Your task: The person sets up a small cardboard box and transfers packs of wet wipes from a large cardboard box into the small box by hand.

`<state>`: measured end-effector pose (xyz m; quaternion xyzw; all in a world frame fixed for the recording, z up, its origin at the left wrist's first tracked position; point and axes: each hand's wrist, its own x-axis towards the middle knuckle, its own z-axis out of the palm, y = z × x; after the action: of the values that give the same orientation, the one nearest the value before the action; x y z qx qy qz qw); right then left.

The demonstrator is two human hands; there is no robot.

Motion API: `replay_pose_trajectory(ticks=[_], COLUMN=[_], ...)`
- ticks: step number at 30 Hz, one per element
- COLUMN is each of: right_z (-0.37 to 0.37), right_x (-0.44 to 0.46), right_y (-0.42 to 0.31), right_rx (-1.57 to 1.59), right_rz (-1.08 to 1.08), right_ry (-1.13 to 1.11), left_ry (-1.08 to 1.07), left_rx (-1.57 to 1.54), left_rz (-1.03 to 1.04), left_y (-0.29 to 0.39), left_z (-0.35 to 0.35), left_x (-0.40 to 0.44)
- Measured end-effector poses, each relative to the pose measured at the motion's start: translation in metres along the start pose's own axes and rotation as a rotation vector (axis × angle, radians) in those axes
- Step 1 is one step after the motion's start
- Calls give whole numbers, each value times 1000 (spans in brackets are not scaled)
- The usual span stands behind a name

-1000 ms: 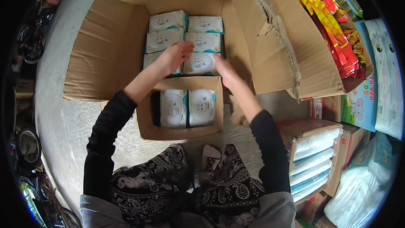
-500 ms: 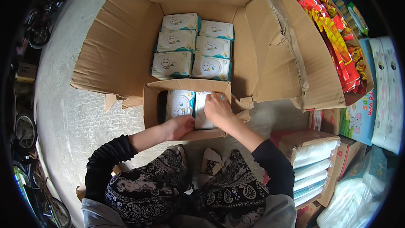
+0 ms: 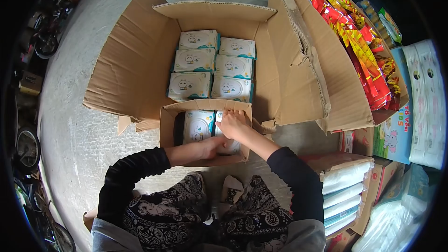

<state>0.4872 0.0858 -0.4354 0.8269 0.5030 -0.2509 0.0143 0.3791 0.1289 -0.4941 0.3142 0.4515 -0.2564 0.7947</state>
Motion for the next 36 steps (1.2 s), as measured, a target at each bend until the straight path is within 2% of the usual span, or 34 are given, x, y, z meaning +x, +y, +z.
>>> replay_pose_trajectory(ticks=[4, 7, 8, 11, 12, 15, 17, 20, 23, 27, 28, 31, 36], right_z=[1, 0, -1, -6, -11, -24, -29, -33, -29, -29, -35, -37, -28], right_x=[-1, 2, 2, 2, 3, 4, 4, 3, 8, 4, -2, -6, 10], right_y=[5, 10, 13, 23, 25, 31, 32, 32, 31, 28, 23, 27, 42], right_rx=[-8, 13, 33, 101, 155, 248, 329, 362, 400, 413, 382, 369, 460], right_rz=[-53, -88, -99, -143, -181, -233, -258, -276, -281, -243, -220, -243, -473], right_ry=[9, -11, -37, -104, -145, -214, -283, -262, -232, -219, -242, -270, -252], left_ry=[-54, -242, -240, -368, -367, -156, -116, -36, 28, 145, 141, 75, -1], left_rx=[149, 271, 274, 622, 624, 403, 414, 433, 353, 569, 566, 880, 785], left_rz=[-29, 94, 98, 208, 211, 281, 321, 395, 691, 657, 659, 727, 800], left_y=[-3, -3, -4, -8, -10, -15, -17, -19, -19, -21, -24, -34, -18], left_z=[-8, -21, -26, -35, -32, -19, -15, -11, -10, -27, -33, -59, -38], left_x=[6, -2, -2, 4, 2, -7, -15, -26, -32, -14, -6, 20, -17])
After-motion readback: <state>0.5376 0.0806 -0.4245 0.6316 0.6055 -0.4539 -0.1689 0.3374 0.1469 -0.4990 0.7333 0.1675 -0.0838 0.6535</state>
